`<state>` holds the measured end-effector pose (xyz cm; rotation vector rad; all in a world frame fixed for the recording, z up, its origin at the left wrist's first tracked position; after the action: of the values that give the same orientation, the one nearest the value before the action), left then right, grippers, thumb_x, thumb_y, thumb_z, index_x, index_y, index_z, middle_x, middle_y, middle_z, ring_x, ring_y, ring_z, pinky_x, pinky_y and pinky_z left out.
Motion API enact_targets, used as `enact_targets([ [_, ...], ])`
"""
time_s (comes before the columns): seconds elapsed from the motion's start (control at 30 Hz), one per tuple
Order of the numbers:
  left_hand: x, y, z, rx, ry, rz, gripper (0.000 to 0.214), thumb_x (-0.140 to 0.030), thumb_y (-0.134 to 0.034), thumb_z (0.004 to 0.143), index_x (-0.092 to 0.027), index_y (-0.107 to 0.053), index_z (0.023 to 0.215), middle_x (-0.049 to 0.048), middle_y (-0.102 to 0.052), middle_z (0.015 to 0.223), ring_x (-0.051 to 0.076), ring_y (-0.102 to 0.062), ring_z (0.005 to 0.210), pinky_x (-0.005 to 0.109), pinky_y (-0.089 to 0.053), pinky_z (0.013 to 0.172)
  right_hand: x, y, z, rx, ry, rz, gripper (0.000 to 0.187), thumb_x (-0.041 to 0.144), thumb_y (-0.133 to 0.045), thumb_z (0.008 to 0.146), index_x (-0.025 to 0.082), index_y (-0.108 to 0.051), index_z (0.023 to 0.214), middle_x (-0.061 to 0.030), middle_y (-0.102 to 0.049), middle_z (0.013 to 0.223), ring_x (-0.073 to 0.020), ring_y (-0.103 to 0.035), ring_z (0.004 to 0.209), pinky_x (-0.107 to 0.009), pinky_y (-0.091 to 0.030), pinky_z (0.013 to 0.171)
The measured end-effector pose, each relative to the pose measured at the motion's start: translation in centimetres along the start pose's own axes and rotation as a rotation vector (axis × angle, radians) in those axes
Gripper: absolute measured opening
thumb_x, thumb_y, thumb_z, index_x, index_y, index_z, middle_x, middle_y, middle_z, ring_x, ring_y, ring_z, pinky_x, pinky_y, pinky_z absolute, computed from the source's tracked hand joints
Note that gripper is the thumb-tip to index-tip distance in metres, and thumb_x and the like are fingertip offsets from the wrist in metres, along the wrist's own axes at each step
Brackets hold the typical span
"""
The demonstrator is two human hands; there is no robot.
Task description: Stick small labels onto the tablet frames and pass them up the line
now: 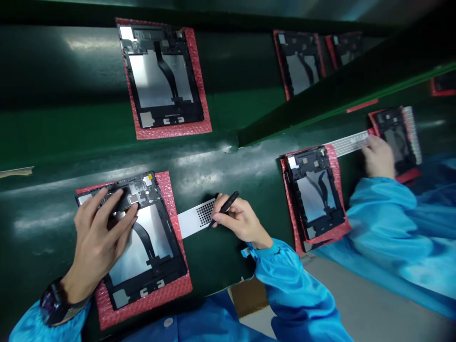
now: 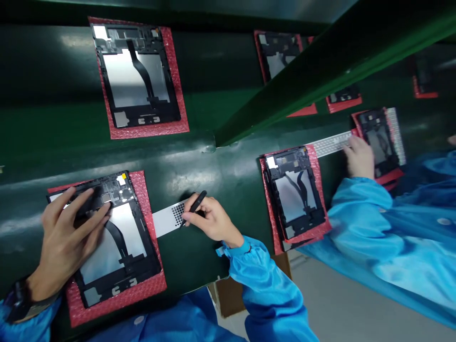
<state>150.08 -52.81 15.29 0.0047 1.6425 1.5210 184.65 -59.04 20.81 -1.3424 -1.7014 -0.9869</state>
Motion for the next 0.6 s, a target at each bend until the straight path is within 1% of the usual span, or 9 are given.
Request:
enact_targets([
  [0.07, -0.3, 0.1, 0.1, 0.000, -0.012, 0.009, 0.068, -0.011, -0.077, 0.091, -0.042, -0.059, 0.149, 0.0002, -0.041, 0.172, 0.042, -0.040, 0.158, 0.071, -0.041, 0.124, -0.1, 0.4, -0.3, -0.002, -0.046, 0.088, 0.030, 0.048, -0.074, 0.100, 0.021, -0.064, 0.089, 0.0010, -0.067, 0.072, -0.0155, -0.066, 0.062, -0.028, -0.055, 0.057],
  [0.1, -0.7, 0.3, 0.2, -0.001, -0.015, 0.019, 0.070, -0.011, -0.077, 0.090, -0.041, -0.058, 0.150, 0.0019, -0.040, 0.173, 0.042, -0.039, 0.159, 0.072, -0.039, 0.125, -0.2, 0.5, -0.4, -0.014, -0.042, 0.091, 0.030, 0.048, -0.074, 0.100, 0.021, -0.064, 0.090, 0.0013, -0.066, 0.072, -0.0152, -0.065, 0.061, -0.029, -0.054, 0.057],
  [0.17, -2.1, 0.5, 0.5, 0.002, -0.009, 0.028, 0.073, -0.012, -0.076, 0.091, -0.035, -0.053, 0.156, 0.0073, -0.040, 0.173, 0.041, -0.035, 0.161, 0.071, -0.035, 0.128, -0.3, 0.6, -0.5, -0.056, 0.026, 0.008, 0.026, 0.043, -0.073, 0.101, 0.021, -0.065, 0.091, 0.0008, -0.066, 0.073, -0.0157, -0.064, 0.064, -0.030, -0.054, 0.061],
  [0.23, -4.7, 0.6, 0.9, 0.027, -0.050, -0.001, 0.070, -0.014, -0.073, 0.094, -0.027, -0.050, 0.159, 0.0121, -0.044, 0.171, 0.038, -0.034, 0.162, 0.066, -0.031, 0.132, -0.5, 0.5, -0.7, -0.077, 0.123, -0.133, 0.018, 0.035, -0.073, 0.102, 0.022, -0.068, 0.091, -0.0010, -0.068, 0.076, -0.0174, -0.064, 0.072, -0.032, -0.053, 0.068],
  [0.27, -6.3, 0.4, 1.1, 0.057, -0.105, -0.029, 0.066, -0.017, -0.071, 0.096, -0.023, -0.051, 0.158, 0.0131, -0.046, 0.169, 0.036, -0.034, 0.163, 0.064, -0.029, 0.134, -0.5, 0.5, -0.7, -0.076, 0.159, -0.191, 0.015, 0.032, -0.073, 0.101, 0.022, -0.069, 0.091, -0.0018, -0.068, 0.078, -0.0182, -0.064, 0.075, -0.033, -0.053, 0.071],
  [0.37, -11.0, -0.8, 1.6, 0.232, -0.310, -0.076, 0.050, -0.025, -0.063, 0.102, -0.016, -0.058, 0.151, 0.0151, -0.050, 0.166, 0.032, -0.040, 0.160, 0.058, -0.025, 0.137, -0.5, 0.6, -0.9, -0.058, 0.198, -0.258, 0.010, 0.026, -0.073, 0.101, 0.022, -0.069, 0.093, -0.0026, -0.069, 0.081, -0.0190, -0.064, 0.077, -0.034, -0.054, 0.073],
  [0.43, -13.0, -2.0, 1.8, 0.304, -0.354, -0.044, 0.047, -0.028, -0.063, 0.102, -0.011, -0.063, 0.146, 0.0186, -0.054, 0.161, 0.034, -0.046, 0.156, 0.056, -0.029, 0.135, -0.4, 0.9, -0.9, -0.052, 0.213, -0.270, 0.009, 0.025, -0.072, 0.101, 0.022, -0.069, 0.093, -0.0026, -0.070, 0.081, -0.0192, -0.064, 0.077, -0.033, -0.053, 0.072],
  [0.5, -13.7, -3.1, 1.9, 0.332, -0.355, -0.005, 0.046, -0.027, -0.063, 0.100, -0.008, -0.065, 0.142, 0.0208, -0.059, 0.156, 0.035, -0.052, 0.150, 0.055, -0.034, 0.131, -0.3, 1.1, -0.9, -0.033, 0.222, -0.289, 0.009, 0.026, -0.073, 0.101, 0.022, -0.070, 0.094, -0.0031, -0.071, 0.082, -0.0198, -0.064, 0.078, -0.034, -0.053, 0.071],
  [0.6, -13.6, -4.1, 1.9, 0.357, -0.381, 0.018, 0.048, -0.027, -0.061, 0.096, -0.007, -0.067, 0.139, 0.0213, -0.061, 0.153, 0.036, -0.055, 0.146, 0.057, -0.035, 0.129, -0.3, 1.5, -0.7, -0.021, 0.198, -0.311, 0.011, 0.030, -0.073, 0.101, 0.022, -0.071, 0.093, -0.0037, -0.073, 0.083, -0.0202, -0.064, 0.078, -0.035, -0.053, 0.072],
])
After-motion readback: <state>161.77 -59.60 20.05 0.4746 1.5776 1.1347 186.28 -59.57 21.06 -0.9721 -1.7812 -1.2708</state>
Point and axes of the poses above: each hand's wrist, its own z-axis towards the middle knuckle, its own y-axis out of the back of the hand, x = y × z, the point moved 1 cm from there along z, towards the middle knuckle
